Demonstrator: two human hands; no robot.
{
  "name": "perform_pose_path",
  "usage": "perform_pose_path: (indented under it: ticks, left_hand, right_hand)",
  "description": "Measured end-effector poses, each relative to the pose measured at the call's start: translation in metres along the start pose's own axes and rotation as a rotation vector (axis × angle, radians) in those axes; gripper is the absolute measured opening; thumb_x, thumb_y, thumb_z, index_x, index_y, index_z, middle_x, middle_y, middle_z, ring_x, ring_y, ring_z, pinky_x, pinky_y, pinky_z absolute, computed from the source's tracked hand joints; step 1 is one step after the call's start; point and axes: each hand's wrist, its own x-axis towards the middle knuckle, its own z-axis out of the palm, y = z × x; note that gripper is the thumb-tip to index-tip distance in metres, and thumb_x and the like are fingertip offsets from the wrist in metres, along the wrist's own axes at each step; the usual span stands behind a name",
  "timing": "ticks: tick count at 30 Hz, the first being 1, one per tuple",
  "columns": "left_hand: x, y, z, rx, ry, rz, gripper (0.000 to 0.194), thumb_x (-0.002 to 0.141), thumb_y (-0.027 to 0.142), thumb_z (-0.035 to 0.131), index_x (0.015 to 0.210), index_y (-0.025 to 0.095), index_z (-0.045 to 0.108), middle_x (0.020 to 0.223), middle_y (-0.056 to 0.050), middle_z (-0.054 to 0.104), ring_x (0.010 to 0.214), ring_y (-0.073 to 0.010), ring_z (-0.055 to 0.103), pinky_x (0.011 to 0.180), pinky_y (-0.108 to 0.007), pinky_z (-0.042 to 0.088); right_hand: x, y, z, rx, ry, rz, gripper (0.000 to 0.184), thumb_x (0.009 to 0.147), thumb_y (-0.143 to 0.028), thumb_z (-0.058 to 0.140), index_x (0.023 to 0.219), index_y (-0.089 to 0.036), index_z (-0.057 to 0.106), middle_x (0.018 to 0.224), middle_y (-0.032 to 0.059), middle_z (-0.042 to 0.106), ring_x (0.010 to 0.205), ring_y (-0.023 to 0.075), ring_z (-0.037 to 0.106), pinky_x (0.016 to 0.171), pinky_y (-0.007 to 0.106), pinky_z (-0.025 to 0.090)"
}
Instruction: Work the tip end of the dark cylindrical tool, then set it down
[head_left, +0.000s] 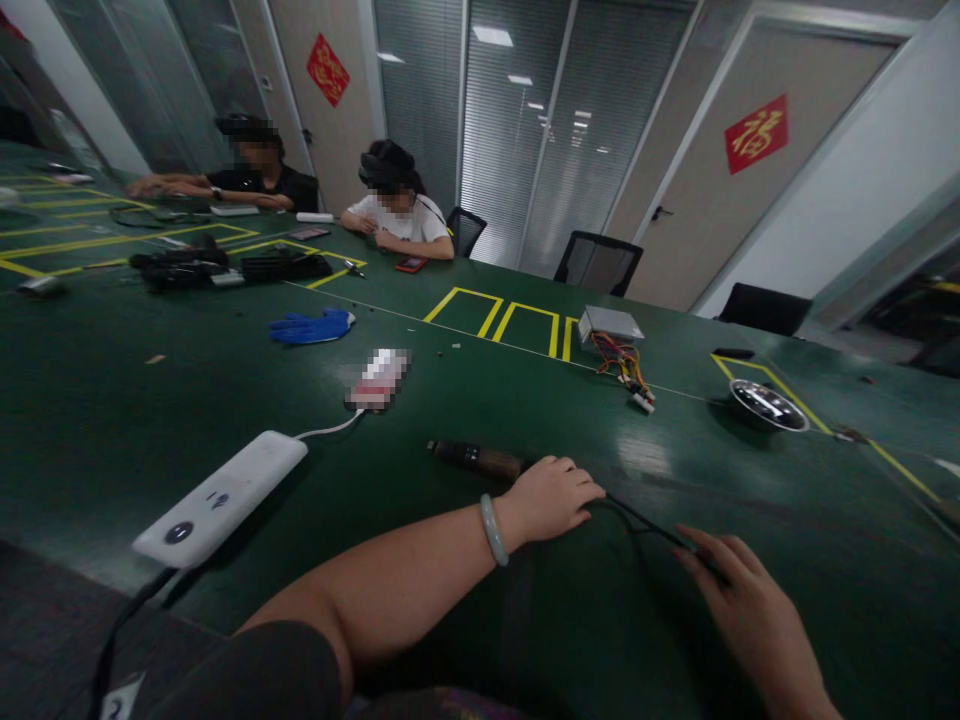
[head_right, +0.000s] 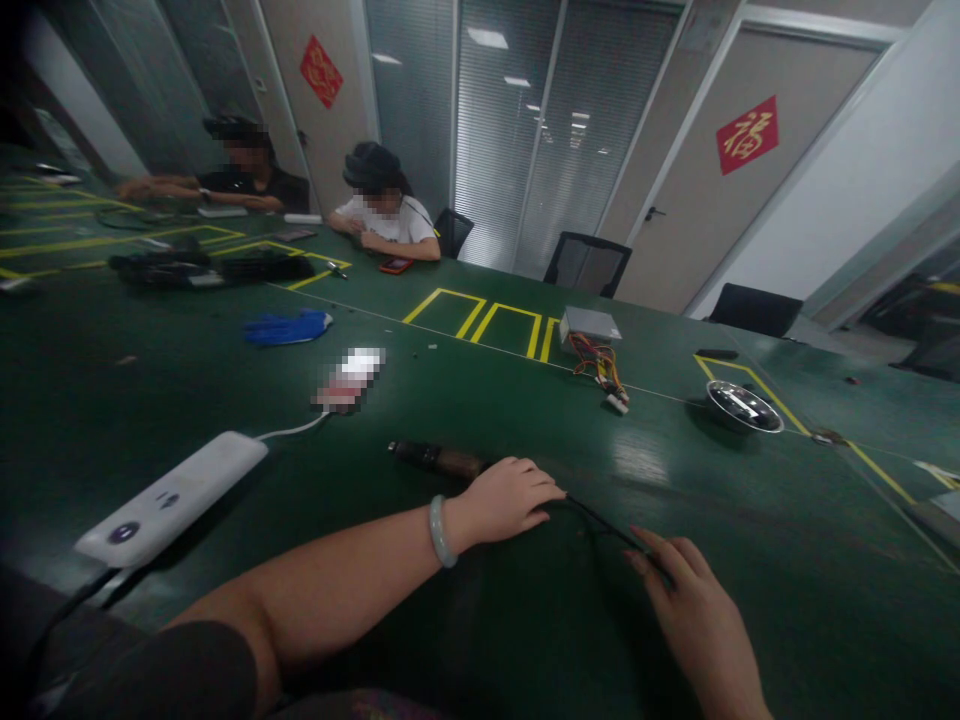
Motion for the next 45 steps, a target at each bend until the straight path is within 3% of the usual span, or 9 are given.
perform_pose_path:
  ticks: [5, 10, 13, 19, 28, 30, 34, 38, 45]
  left_hand:
    - [0.002, -0.004, 0.003, -0.006, 0.003, 0.005, 0.025, 0.092, 0.030, 0.056, 0.116, 0.025, 0.060, 0.113, -0.001, 0.065, 0.104, -0.0169, 0.056, 0.087, -0.030, 0.042]
    - [0.004, -0.007, 0.005, -0.025, 0.000, 0.008, 0.022, 0.093, 0.025, 0.053, 0.113, 0.026, 0.061, 0.111, 0.001, 0.067, 0.101, -0.0158, 0.058, 0.088, -0.030, 0.044]
    - [0.004, -0.008, 0.005, -0.019, -0.010, 0.012, 0.023, 0.092, 0.023, 0.054, 0.113, 0.025, 0.062, 0.114, 0.001, 0.067, 0.102, -0.0154, 0.058, 0.088, -0.030, 0.044]
    - [0.005, -0.011, 0.002, -0.030, -0.008, 0.028, 0.022, 0.092, 0.022, 0.054, 0.111, 0.024, 0.063, 0.115, 0.000, 0.067, 0.101, -0.0161, 0.059, 0.087, -0.030, 0.045]
    - [0.008, -0.014, -0.002, -0.049, -0.022, 0.078, 0.023, 0.091, 0.021, 0.054, 0.113, 0.022, 0.060, 0.115, -0.001, 0.066, 0.104, -0.0162, 0.059, 0.091, -0.031, 0.045]
    - [0.007, -0.010, -0.005, -0.057, -0.014, 0.050, 0.024, 0.091, 0.021, 0.054, 0.115, 0.021, 0.058, 0.116, -0.003, 0.065, 0.103, -0.0165, 0.059, 0.090, -0.030, 0.045]
    - [0.006, -0.001, -0.009, -0.040, 0.016, -0.138, 0.020, 0.090, 0.029, 0.056, 0.107, 0.018, 0.056, 0.109, -0.006, 0.062, 0.096, -0.0189, 0.061, 0.081, -0.031, 0.047]
    - [0.004, 0.002, -0.009, 0.030, -0.005, -0.191, 0.016, 0.090, 0.033, 0.055, 0.095, 0.018, 0.056, 0.098, -0.005, 0.062, 0.091, -0.0203, 0.060, 0.077, -0.033, 0.046]
    - [0.004, 0.002, -0.009, 0.052, -0.017, -0.137, 0.014, 0.089, 0.029, 0.056, 0.099, 0.020, 0.055, 0.099, -0.004, 0.062, 0.092, -0.0191, 0.059, 0.074, -0.031, 0.045]
  right_hand:
    - [0.062, 0.033, -0.016, 0.094, 0.003, -0.245, 0.033, 0.089, -0.051, 0.051, 0.109, -0.032, 0.068, 0.104, 0.0028, 0.063, 0.088, 0.0184, 0.063, 0.077, 0.028, 0.051]
    - [0.092, 0.025, 0.002, 0.151, -0.011, -0.230, 0.033, 0.091, -0.049, 0.047, 0.097, -0.025, 0.068, 0.098, 0.0040, 0.065, 0.085, 0.0192, 0.062, 0.073, 0.030, 0.050]
    - [0.090, 0.016, 0.014, 0.072, -0.018, -0.188, 0.031, 0.092, -0.049, 0.046, 0.099, -0.026, 0.066, 0.101, 0.0035, 0.065, 0.088, 0.0206, 0.062, 0.075, 0.033, 0.049]
    - [0.074, -0.011, 0.018, -0.014, -0.088, -0.339, 0.029, 0.094, -0.041, 0.044, 0.109, -0.029, 0.065, 0.108, 0.0036, 0.064, 0.101, 0.0228, 0.058, 0.091, 0.039, 0.043]
    - [0.062, -0.038, 0.012, 0.137, -0.107, -0.247, 0.028, 0.093, -0.043, 0.046, 0.104, -0.027, 0.067, 0.105, 0.0052, 0.065, 0.097, 0.0227, 0.059, 0.085, 0.037, 0.046]
    - [0.058, -0.050, 0.011, 0.209, -0.183, -0.203, 0.028, 0.092, -0.043, 0.047, 0.103, -0.027, 0.067, 0.103, 0.0048, 0.066, 0.094, 0.0217, 0.061, 0.082, 0.035, 0.047]
    - [0.048, -0.070, 0.014, 0.299, -0.316, -0.177, 0.024, 0.090, -0.041, 0.050, 0.100, -0.029, 0.068, 0.102, 0.0021, 0.068, 0.092, 0.0202, 0.062, 0.082, 0.033, 0.047]
    - [0.045, -0.075, 0.021, 0.344, -0.279, -0.131, 0.022, 0.089, -0.041, 0.052, 0.097, -0.029, 0.069, 0.100, 0.0010, 0.068, 0.090, 0.0191, 0.063, 0.078, 0.030, 0.047]
    - [0.048, -0.072, 0.034, 0.378, -0.176, -0.101, 0.024, 0.086, -0.045, 0.055, 0.093, -0.025, 0.068, 0.095, 0.0025, 0.068, 0.081, 0.0182, 0.062, 0.073, 0.029, 0.047]
